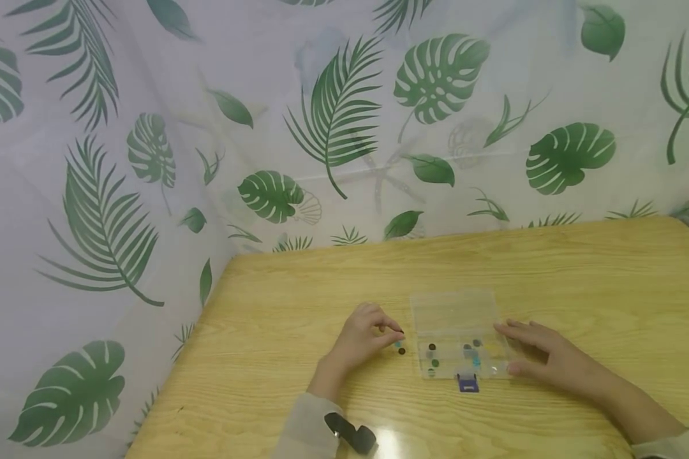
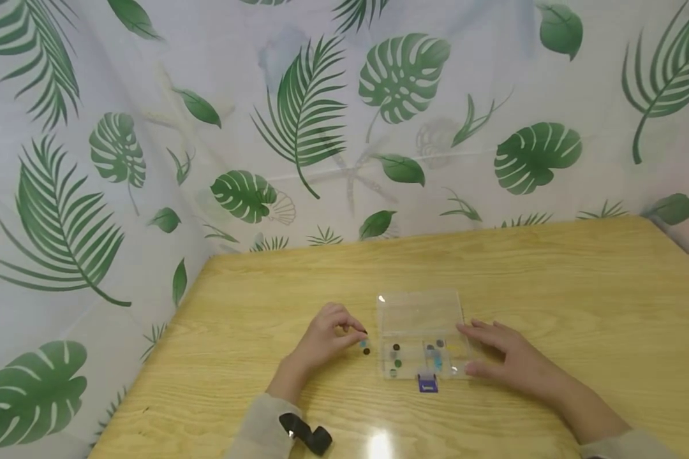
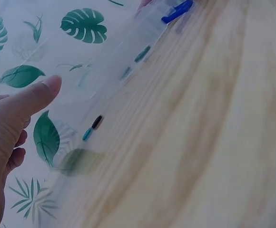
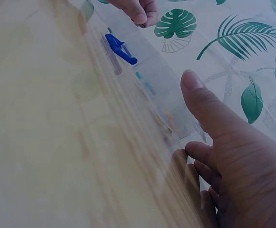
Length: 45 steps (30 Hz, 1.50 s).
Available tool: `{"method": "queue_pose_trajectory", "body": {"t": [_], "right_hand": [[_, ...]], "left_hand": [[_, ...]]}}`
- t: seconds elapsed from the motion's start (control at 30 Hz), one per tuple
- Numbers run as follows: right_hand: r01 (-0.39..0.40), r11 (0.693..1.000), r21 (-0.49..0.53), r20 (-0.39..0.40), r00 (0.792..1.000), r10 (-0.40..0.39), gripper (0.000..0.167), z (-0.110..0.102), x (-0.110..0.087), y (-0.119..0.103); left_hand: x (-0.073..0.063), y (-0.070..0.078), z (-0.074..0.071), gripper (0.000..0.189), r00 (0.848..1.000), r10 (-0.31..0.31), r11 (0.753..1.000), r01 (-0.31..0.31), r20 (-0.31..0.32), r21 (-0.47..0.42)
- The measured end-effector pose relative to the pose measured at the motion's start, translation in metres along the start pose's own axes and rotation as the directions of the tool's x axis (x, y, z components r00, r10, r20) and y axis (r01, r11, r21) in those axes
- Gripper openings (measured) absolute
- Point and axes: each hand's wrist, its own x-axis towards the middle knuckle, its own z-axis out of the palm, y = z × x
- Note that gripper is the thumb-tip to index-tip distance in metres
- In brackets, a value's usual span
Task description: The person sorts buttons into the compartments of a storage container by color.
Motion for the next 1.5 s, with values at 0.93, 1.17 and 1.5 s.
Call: {"method": "queue_pose_trajectory", "body": {"t": [0.93,1.17,1.5], "right_hand": [[0.053,0.996,-0.069,-0.019,0.998,-0.054,0.062,-0.001,-0.001,-0.001],[0.088,0.990,-0.109,-0.030,0.995,-0.091,0.063,-0.001,0.000,0.001],[0.065,0.994,-0.091,-0.023,0.997,-0.067,0.063,-0.001,0.000,0.002]], "left_hand": [[0.019,0.024,0.027,0.016,0.982,0.183,0.980,-0.179,-0.049,0.081],[0.016,0.018,0.023,0.015,0.984,0.171,0.984,-0.168,-0.046,0.060],[0.011,0.009,0.012,0.013,0.997,0.063,0.998,-0.063,0.034,-0.021]]}}
